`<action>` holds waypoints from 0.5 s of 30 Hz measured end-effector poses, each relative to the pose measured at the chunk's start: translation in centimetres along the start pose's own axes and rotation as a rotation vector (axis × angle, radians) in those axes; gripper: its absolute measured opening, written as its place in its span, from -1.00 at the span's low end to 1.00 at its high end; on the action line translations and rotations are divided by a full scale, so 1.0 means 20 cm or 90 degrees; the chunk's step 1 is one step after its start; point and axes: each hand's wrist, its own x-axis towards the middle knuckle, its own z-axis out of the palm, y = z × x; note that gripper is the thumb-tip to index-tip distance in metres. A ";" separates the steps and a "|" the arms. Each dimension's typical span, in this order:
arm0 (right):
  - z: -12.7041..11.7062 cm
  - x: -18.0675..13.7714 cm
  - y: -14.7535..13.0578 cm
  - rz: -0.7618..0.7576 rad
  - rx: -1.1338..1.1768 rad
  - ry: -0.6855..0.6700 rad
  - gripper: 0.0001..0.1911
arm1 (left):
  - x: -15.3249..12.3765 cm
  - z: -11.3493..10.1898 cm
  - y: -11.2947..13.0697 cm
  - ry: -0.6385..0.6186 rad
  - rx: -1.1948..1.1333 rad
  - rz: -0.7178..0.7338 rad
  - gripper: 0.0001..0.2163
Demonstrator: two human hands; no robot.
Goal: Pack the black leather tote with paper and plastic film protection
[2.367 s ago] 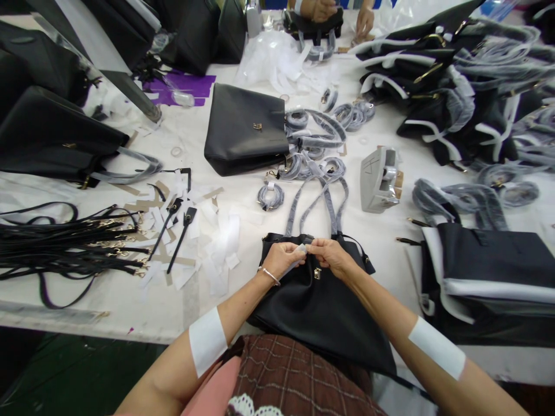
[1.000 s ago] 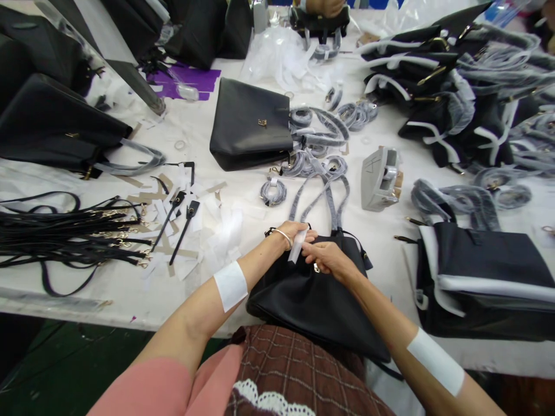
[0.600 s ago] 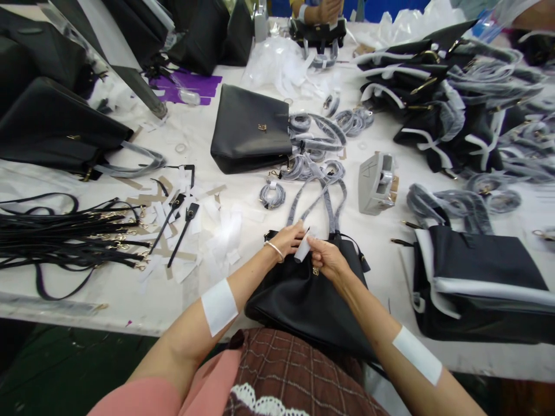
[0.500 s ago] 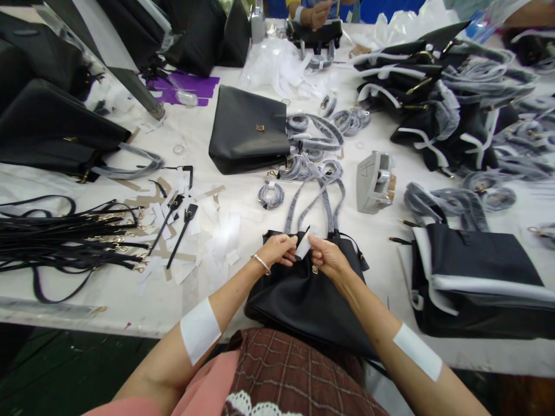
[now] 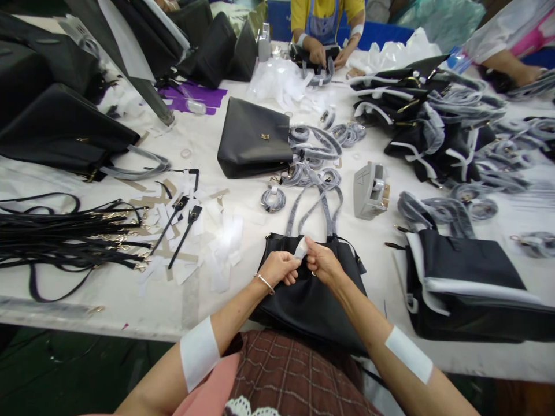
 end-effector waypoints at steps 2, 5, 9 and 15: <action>0.00 0.03 -0.01 0.006 -0.016 0.011 -0.58 | -0.05 0.00 0.01 -0.024 0.017 0.023 -0.70; -0.01 0.10 -0.03 0.020 -0.069 0.048 -0.63 | -0.13 0.02 0.04 -0.025 0.055 0.088 -0.46; -0.03 0.21 -0.01 0.061 -0.202 0.135 -0.64 | -0.21 0.06 0.07 -0.011 0.075 0.169 -0.49; -0.09 0.37 -0.06 0.142 -0.458 0.135 -0.71 | -0.10 0.11 0.30 0.008 -0.172 0.103 -0.70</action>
